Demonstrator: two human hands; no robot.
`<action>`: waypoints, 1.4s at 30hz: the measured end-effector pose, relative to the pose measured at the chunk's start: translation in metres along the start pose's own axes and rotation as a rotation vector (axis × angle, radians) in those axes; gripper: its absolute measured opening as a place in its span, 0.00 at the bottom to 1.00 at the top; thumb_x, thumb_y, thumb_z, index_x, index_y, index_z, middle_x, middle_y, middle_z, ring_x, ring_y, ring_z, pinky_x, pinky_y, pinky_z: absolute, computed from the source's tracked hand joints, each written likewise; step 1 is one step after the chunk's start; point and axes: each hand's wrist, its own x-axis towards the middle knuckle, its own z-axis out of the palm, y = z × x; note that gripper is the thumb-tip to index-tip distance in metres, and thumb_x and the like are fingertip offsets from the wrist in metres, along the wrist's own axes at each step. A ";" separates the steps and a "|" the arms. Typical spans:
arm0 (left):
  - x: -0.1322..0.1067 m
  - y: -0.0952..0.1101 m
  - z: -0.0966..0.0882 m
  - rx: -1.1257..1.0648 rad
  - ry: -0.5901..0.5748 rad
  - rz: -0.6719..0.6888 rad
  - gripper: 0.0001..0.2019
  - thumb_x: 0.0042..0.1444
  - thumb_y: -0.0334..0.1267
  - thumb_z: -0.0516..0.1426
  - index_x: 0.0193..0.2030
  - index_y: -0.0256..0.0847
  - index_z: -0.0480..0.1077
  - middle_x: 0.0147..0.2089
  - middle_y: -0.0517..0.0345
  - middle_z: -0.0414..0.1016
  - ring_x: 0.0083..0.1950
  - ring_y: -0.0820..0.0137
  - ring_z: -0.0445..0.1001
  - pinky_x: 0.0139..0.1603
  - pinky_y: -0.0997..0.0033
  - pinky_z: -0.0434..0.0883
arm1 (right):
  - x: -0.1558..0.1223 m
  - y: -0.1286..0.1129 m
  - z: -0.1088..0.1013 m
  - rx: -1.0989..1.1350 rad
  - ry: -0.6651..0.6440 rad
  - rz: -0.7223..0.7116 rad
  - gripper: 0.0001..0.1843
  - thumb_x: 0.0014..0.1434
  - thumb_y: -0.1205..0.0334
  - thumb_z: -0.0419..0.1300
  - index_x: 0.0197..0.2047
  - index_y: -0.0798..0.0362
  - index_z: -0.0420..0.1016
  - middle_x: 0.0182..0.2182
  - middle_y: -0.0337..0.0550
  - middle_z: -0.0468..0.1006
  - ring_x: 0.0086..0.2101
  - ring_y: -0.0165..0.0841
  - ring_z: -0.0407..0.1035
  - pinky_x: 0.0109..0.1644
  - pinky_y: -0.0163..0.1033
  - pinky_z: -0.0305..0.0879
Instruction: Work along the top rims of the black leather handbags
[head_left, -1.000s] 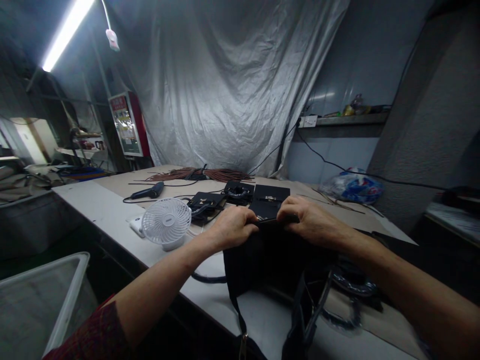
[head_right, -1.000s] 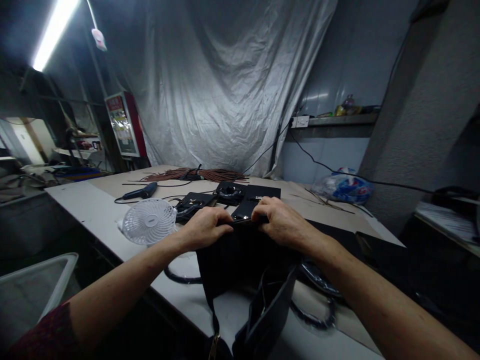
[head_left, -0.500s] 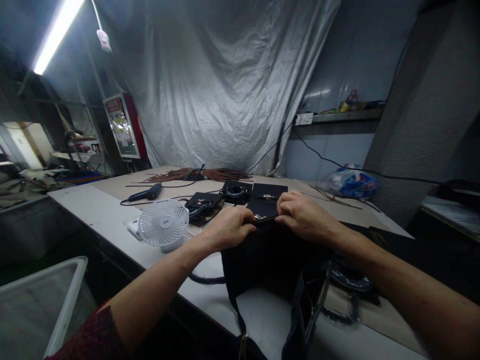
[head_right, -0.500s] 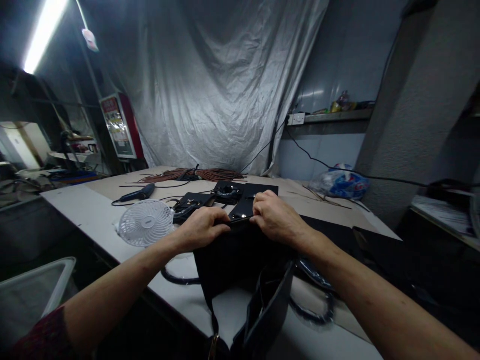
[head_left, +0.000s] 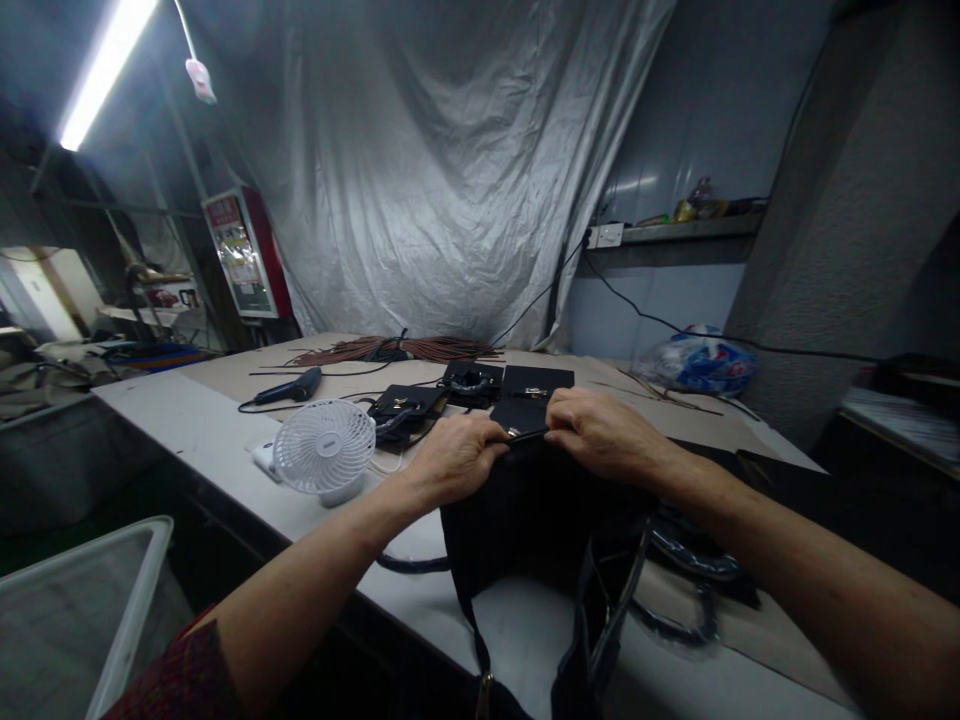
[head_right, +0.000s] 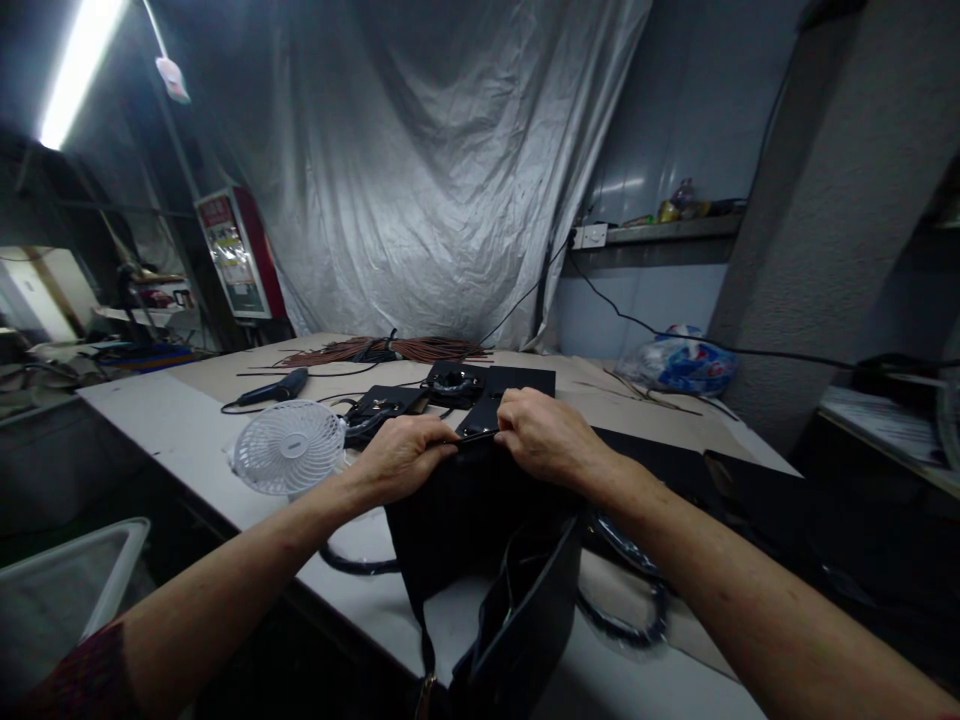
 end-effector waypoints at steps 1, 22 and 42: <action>0.000 -0.001 0.000 -0.006 0.000 0.002 0.11 0.57 0.37 0.54 0.41 0.46 0.77 0.38 0.57 0.79 0.39 0.66 0.74 0.40 0.69 0.66 | 0.000 0.001 0.000 0.012 0.005 -0.036 0.08 0.56 0.63 0.59 0.25 0.52 0.69 0.33 0.42 0.72 0.37 0.34 0.64 0.40 0.38 0.59; -0.001 -0.006 0.000 -0.089 -0.048 0.014 0.11 0.56 0.38 0.57 0.44 0.49 0.76 0.42 0.63 0.80 0.43 0.68 0.75 0.44 0.73 0.67 | 0.000 -0.009 0.002 0.204 0.013 -0.233 0.09 0.51 0.72 0.59 0.21 0.53 0.72 0.33 0.39 0.74 0.45 0.37 0.60 0.50 0.45 0.54; 0.008 0.006 -0.007 -0.109 -0.117 -0.077 0.08 0.53 0.39 0.57 0.34 0.44 0.78 0.31 0.62 0.77 0.34 0.72 0.72 0.33 0.75 0.62 | 0.005 -0.012 0.006 0.061 0.040 0.025 0.09 0.50 0.67 0.62 0.20 0.53 0.71 0.33 0.39 0.74 0.43 0.37 0.60 0.45 0.43 0.52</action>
